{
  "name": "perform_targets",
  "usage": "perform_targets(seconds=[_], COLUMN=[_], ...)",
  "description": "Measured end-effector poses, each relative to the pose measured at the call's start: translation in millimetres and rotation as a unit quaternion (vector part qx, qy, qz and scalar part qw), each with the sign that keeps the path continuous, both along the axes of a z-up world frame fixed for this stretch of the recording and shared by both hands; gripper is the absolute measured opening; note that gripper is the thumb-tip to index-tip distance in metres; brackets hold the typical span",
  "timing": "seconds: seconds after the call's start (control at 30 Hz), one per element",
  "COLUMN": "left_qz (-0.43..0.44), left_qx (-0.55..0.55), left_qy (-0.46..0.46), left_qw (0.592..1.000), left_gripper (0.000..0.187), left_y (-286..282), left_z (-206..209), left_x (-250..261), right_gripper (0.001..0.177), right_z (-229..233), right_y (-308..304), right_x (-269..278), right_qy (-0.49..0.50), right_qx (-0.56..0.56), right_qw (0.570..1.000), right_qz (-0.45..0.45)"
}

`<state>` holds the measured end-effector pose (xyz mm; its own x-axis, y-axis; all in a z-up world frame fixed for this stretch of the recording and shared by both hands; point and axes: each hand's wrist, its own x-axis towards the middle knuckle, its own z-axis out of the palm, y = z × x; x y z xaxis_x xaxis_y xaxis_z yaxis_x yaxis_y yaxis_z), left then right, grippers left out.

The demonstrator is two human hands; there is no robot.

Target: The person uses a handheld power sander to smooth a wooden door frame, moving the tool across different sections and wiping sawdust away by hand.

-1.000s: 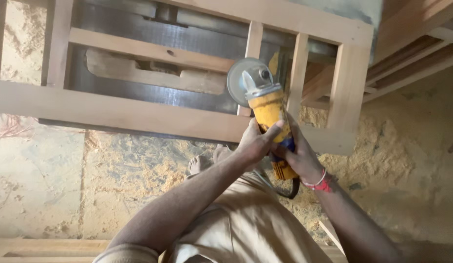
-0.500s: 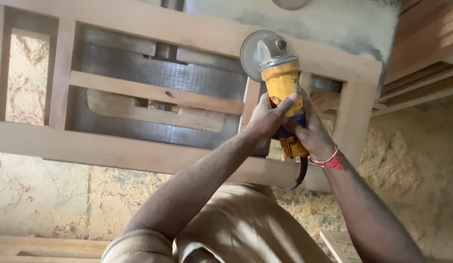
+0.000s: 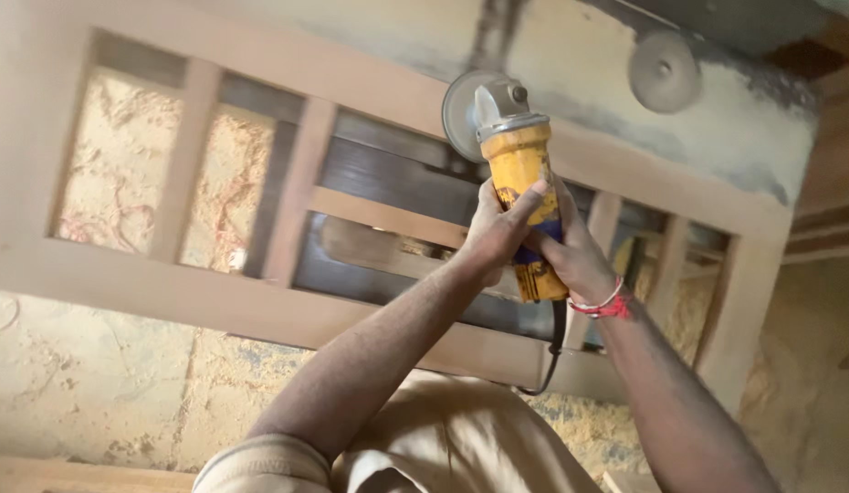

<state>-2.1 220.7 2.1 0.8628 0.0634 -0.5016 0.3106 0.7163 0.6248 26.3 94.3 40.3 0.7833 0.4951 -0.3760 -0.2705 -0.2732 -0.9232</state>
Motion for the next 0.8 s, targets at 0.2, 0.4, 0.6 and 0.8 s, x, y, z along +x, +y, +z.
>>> perform_targets(seconds=[0.2,0.4,0.6,0.8], left_qz=[0.088,0.174,0.197,0.224], left_qx=[0.016,0.005,0.03,0.055], left_qy=[-0.013,-0.11,-0.085,-0.038], left_qw=[0.996,0.979,0.976,0.972], left_gripper=[0.065,0.055,0.059,0.073], left_y=[125.2,257.5,388.1,441.5], left_z=[-0.4,-13.7,-25.2,-14.6], left_x=[-15.2,-30.9,-32.7,-52.0], right_gripper=[0.084,0.06,0.051,0.053], right_z=[-9.6,-31.8,-31.1,-13.2], right_y=[123.6,258.2,396.0,454.1], right_x=[1.8,17.5,27.5,10.0], right_qy=[0.009,0.013,0.027,0.037], right_qx=[0.004,-0.027,-0.022,0.007], right_qw=[0.998,0.992,0.977,0.965], right_qz=[0.057,0.12,0.21,0.26])
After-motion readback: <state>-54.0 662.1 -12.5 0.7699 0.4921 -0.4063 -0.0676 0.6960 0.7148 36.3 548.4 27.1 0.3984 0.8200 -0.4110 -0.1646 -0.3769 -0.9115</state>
